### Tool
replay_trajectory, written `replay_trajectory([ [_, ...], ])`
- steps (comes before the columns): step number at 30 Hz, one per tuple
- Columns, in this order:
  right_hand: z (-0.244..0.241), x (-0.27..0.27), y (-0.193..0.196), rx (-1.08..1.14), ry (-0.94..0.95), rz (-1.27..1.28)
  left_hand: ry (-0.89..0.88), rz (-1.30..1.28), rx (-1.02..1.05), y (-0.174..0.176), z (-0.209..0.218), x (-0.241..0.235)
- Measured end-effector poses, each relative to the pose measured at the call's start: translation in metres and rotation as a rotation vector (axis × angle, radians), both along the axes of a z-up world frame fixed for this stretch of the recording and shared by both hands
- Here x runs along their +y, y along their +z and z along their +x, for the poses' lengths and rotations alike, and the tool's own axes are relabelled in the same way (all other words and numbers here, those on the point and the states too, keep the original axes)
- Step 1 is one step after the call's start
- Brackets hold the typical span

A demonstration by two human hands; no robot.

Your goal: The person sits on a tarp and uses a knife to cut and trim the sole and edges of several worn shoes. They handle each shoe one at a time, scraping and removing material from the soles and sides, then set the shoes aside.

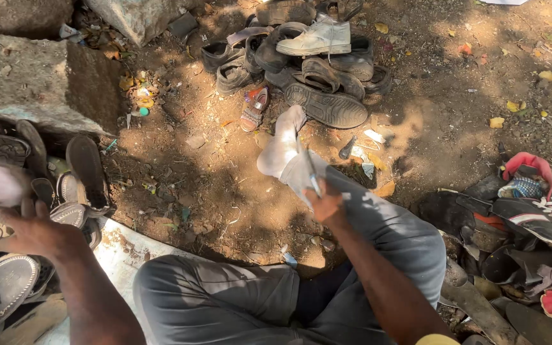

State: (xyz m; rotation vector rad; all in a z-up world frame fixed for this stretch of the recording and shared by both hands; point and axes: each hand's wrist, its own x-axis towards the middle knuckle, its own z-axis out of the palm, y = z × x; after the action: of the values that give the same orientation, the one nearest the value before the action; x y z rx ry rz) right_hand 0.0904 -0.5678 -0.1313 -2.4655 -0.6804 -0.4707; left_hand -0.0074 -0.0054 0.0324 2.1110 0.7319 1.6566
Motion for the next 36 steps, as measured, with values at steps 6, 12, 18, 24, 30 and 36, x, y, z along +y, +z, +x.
replay_trajectory([
  [6, 0.202, -0.07, -0.021, -0.101, -0.469, 0.158, -0.316, -0.962, 0.34, -0.111, 0.03, -0.145],
  [12, 0.27, -0.1, -0.025, 0.472, -0.409, -0.058, -0.623, -0.609, 0.77, -0.158, 0.059, -0.192],
  [18, 0.182, -0.06, 0.021, 0.489, -0.386, 0.198, -0.58, -0.427, 0.767, -0.164, 0.075, -0.193],
  [24, 0.1, -0.007, 0.088, 0.103, -0.309, -0.064, -0.676, -0.47, 0.879, -0.16, 0.055, -0.209],
  [30, 0.005, 0.009, 0.128, -0.29, -0.054, -0.239, -0.74, -0.648, 0.752, -0.168, 0.056, -0.195],
  [36, -0.066, 0.039, 0.11, -0.266, 0.389, 0.112, -1.072, -1.614, 0.618, -0.146, 0.058, -0.214],
])
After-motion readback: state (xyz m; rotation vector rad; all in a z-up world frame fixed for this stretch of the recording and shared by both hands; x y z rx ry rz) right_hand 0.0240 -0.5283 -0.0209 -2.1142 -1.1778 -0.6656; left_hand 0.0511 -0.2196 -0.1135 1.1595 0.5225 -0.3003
